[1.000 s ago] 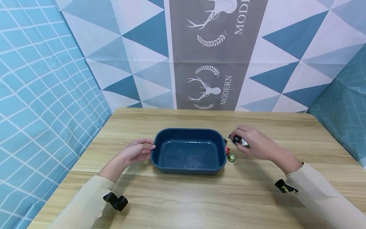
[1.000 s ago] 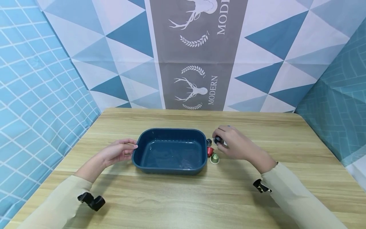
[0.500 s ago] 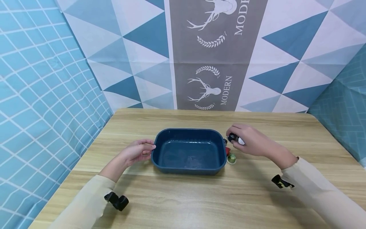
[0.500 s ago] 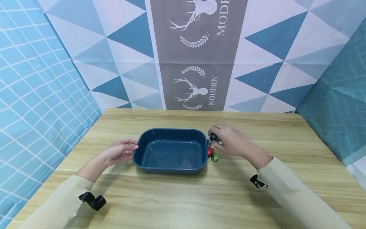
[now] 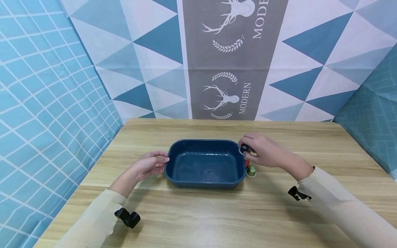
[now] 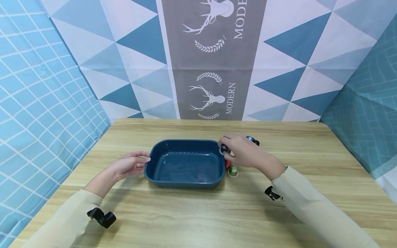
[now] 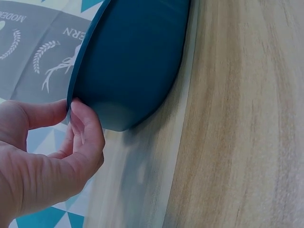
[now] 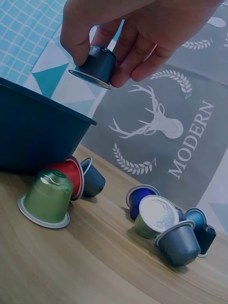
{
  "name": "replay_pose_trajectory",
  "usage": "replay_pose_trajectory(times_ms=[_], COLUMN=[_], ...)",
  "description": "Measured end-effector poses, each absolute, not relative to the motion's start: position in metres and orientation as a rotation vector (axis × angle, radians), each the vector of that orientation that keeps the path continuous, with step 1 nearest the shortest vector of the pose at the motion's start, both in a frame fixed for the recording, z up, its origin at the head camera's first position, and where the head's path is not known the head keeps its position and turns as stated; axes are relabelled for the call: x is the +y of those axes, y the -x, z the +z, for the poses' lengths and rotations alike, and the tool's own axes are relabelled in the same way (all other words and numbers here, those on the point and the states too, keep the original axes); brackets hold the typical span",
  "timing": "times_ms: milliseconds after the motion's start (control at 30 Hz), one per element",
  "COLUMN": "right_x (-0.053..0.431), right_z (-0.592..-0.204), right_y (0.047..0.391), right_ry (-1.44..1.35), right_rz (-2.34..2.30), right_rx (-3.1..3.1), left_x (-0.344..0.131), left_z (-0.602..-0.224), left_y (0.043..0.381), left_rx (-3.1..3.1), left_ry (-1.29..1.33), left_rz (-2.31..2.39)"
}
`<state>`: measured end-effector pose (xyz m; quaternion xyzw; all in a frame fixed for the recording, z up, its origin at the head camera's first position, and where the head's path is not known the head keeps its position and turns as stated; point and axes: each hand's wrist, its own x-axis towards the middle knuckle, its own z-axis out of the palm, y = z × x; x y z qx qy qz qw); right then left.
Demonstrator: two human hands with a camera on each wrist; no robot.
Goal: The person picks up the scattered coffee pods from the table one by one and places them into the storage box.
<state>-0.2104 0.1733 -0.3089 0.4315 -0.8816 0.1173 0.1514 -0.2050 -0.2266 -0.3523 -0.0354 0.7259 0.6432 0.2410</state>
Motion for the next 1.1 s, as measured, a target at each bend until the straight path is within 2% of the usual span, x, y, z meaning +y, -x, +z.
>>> replay_pose_trajectory(times_ms=[1100], right_x=[0.130], right_z=[-0.305], right_y=[0.220], right_ry=[-1.384], right_rz=[0.301], right_rx=[-2.679], left_x=[-0.227], left_z=[-0.353], left_y=[0.205], left_rx=[2.021], left_ry=[0.090], left_rz=[1.738])
